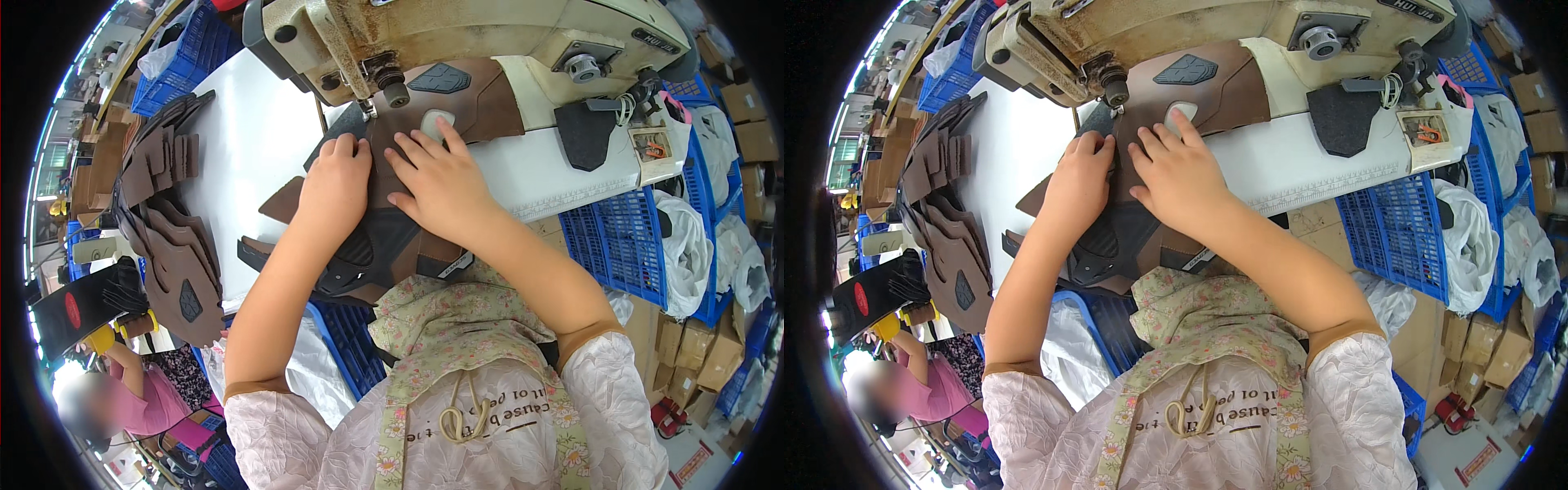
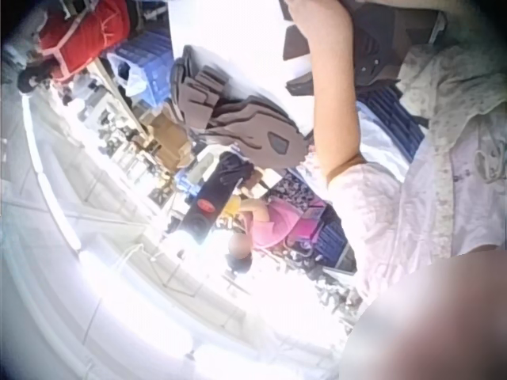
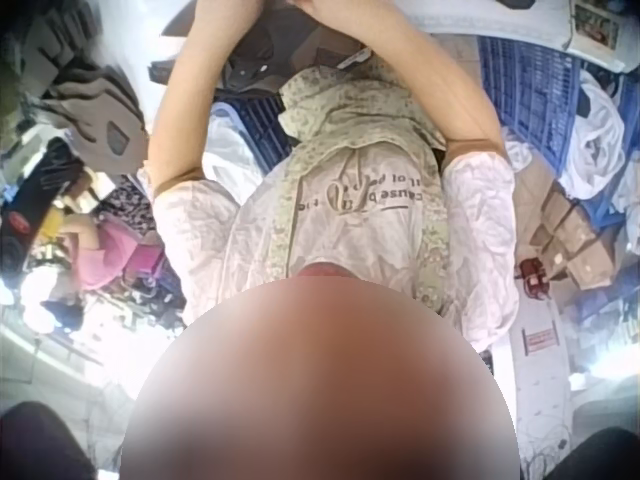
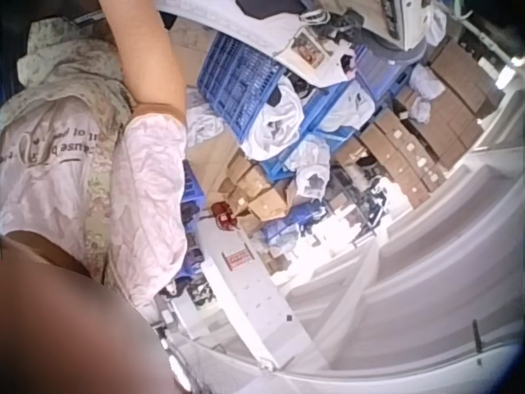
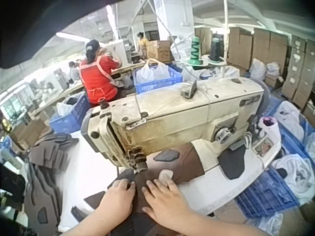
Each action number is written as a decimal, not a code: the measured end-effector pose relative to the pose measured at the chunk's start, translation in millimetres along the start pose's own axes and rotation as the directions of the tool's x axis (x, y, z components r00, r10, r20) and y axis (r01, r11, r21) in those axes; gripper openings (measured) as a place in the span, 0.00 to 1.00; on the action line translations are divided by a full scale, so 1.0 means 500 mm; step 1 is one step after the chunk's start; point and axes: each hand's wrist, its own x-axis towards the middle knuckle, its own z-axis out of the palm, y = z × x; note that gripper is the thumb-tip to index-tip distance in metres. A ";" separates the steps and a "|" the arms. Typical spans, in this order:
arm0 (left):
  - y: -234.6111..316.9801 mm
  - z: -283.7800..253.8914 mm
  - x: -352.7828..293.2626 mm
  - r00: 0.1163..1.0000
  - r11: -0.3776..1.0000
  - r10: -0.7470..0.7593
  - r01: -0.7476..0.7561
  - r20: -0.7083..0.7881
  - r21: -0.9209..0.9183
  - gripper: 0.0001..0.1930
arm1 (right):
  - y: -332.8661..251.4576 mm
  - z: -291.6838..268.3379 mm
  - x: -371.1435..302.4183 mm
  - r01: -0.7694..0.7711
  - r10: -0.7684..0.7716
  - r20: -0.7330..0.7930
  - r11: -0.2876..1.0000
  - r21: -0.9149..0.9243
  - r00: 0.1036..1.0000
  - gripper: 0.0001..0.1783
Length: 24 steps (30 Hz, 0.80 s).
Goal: Stitch together various leather and synthetic components of a shoe upper using an industrial sewing machine.
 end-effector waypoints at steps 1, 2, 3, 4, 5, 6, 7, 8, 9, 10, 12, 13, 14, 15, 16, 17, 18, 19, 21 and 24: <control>0.005 0.004 0.001 1.000 1.000 0.001 -0.001 -0.009 0.007 0.27 | 0.003 -0.001 0.000 -0.004 0.004 0.010 1.000 0.001 1.000 0.30; 0.011 0.008 0.003 1.000 0.999 -0.021 0.021 -0.004 0.039 0.26 | 0.007 -0.002 0.002 -0.015 0.015 0.019 1.000 0.006 1.000 0.30; 0.016 0.011 0.005 0.999 0.997 -0.044 0.043 0.001 0.070 0.26 | 0.010 -0.003 0.004 -0.023 0.022 0.020 1.000 0.011 1.000 0.30; 0.021 0.014 0.007 0.999 0.997 -0.045 0.045 -0.001 0.071 0.26 | 0.014 -0.004 0.005 -0.024 0.024 0.028 1.000 0.010 0.999 0.30; 0.026 0.016 0.010 0.998 0.994 -0.067 0.067 -0.006 0.088 0.25 | 0.018 -0.005 0.006 -0.027 0.027 0.023 1.000 0.002 0.999 0.29; 0.030 0.019 0.012 0.996 0.990 -0.083 0.085 -0.021 0.110 0.24 | 0.022 -0.005 0.007 -0.032 0.032 0.023 0.999 -0.004 0.999 0.29; 0.033 0.022 0.015 0.996 0.990 -0.090 0.090 -0.011 0.105 0.24 | 0.027 -0.005 0.008 -0.030 0.030 0.017 1.000 -0.006 0.999 0.29; 0.036 0.025 0.018 0.996 0.989 -0.087 0.090 -0.034 0.118 0.23 | 0.033 -0.005 0.009 -0.032 0.032 0.014 0.999 -0.014 0.999 0.28; 0.038 0.029 0.021 0.995 0.987 -0.084 0.091 -0.057 0.129 0.23 | 0.038 -0.004 0.009 -0.035 0.035 0.012 0.999 -0.020 0.999 0.28; 0.039 0.033 0.024 0.995 0.987 -0.083 0.090 -0.058 0.131 0.23 | 0.044 -0.004 0.010 -0.035 0.035 0.011 0.999 -0.023 0.999 0.28; 0.043 0.040 0.029 0.993 0.986 -0.065 0.080 -0.103 0.145 0.22 | 0.055 -0.003 0.013 -0.034 0.036 0.037 0.998 -0.052 0.999 0.28; 0.046 0.042 0.032 0.992 0.986 -0.068 0.083 -0.104 0.148 0.22 | 0.059 -0.003 0.015 -0.032 0.034 0.037 0.998 -0.052 0.999 0.28; 0.050 0.044 0.036 0.991 0.984 -0.077 0.093 -0.111 0.153 0.22 | 0.064 -0.003 0.018 -0.041 0.044 0.054 0.998 -0.053 0.998 0.28; 0.053 0.044 0.038 0.989 0.982 -0.086 0.104 -0.118 0.157 0.22 | 0.068 -0.004 0.022 -0.055 0.060 0.083 0.997 -0.052 0.995 0.28; 0.056 0.043 0.042 0.989 0.981 -0.090 0.109 -0.120 0.158 0.22 | 0.073 -0.005 0.024 -0.057 0.063 0.104 0.996 -0.062 0.993 0.28; 0.057 0.040 0.046 0.988 0.981 -0.117 0.131 -0.099 0.145 0.22 | 0.075 -0.007 0.027 -0.046 0.051 0.090 0.997 -0.060 0.995 0.28; 0.058 0.035 0.046 0.988 0.981 -0.139 0.146 -0.068 0.126 0.21 | 0.078 -0.009 0.029 -0.039 0.043 0.074 0.997 -0.061 0.996 0.26; 0.055 0.027 0.044 0.986 0.979 -0.146 0.155 -0.077 0.132 0.21 | 0.078 -0.011 0.030 -0.055 0.061 0.098 0.997 -0.062 0.993 0.25; 0.035 0.004 0.034 0.998 0.998 -0.060 0.060 -0.015 -0.018 0.22 | 0.074 -0.012 0.028 -0.014 0.020 0.069 0.996 -0.087 0.997 0.23; 0.007 -0.021 0.023 0.996 0.980 -0.043 0.056 0.074 -0.191 0.24 | 0.063 -0.011 0.016 0.019 -0.013 0.071 0.996 -0.085 0.997 0.20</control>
